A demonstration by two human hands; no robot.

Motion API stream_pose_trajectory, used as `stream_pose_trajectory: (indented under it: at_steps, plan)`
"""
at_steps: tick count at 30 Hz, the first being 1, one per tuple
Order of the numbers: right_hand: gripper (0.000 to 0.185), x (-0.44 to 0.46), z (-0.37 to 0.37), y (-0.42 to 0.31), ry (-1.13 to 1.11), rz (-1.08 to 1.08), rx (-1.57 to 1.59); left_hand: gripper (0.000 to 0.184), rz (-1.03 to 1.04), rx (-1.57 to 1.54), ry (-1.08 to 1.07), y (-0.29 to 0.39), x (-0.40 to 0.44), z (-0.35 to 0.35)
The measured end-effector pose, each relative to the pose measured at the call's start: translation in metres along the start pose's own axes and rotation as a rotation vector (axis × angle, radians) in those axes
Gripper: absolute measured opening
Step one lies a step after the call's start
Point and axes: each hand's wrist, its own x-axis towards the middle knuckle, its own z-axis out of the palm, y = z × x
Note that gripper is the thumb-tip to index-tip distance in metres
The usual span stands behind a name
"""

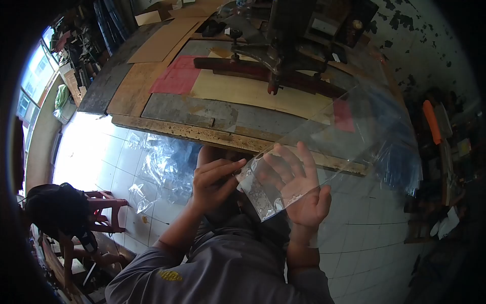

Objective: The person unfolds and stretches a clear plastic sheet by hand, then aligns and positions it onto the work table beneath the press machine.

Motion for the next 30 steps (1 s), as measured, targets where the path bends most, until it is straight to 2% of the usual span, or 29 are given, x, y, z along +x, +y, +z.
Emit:
stream_pose_trajectory:
  at_steps: [14,17,23,26,30]
  plan:
    - [0.096,0.001,-0.003,-0.008,0.091,-0.102,-0.034,0.047,-0.002,-0.007,0.024,-0.001,-0.001,0.003]
    - [0.094,-0.001,-0.007,-0.006,0.069,-0.089,-0.009,0.047,0.002,-0.006,0.063,-0.003,0.000,0.006]
    - [0.078,-0.012,-0.020,0.005,-0.018,0.021,0.121,0.042,-0.040,0.021,0.148,-0.003,0.004,0.007]
    - [0.074,-0.012,-0.017,0.006,-0.001,0.081,0.173,0.039,0.054,0.072,0.194,-0.007,0.011,0.007]
    - [0.073,-0.013,-0.015,0.004,0.063,0.108,0.144,0.036,0.047,0.077,0.226,-0.005,0.014,0.009]
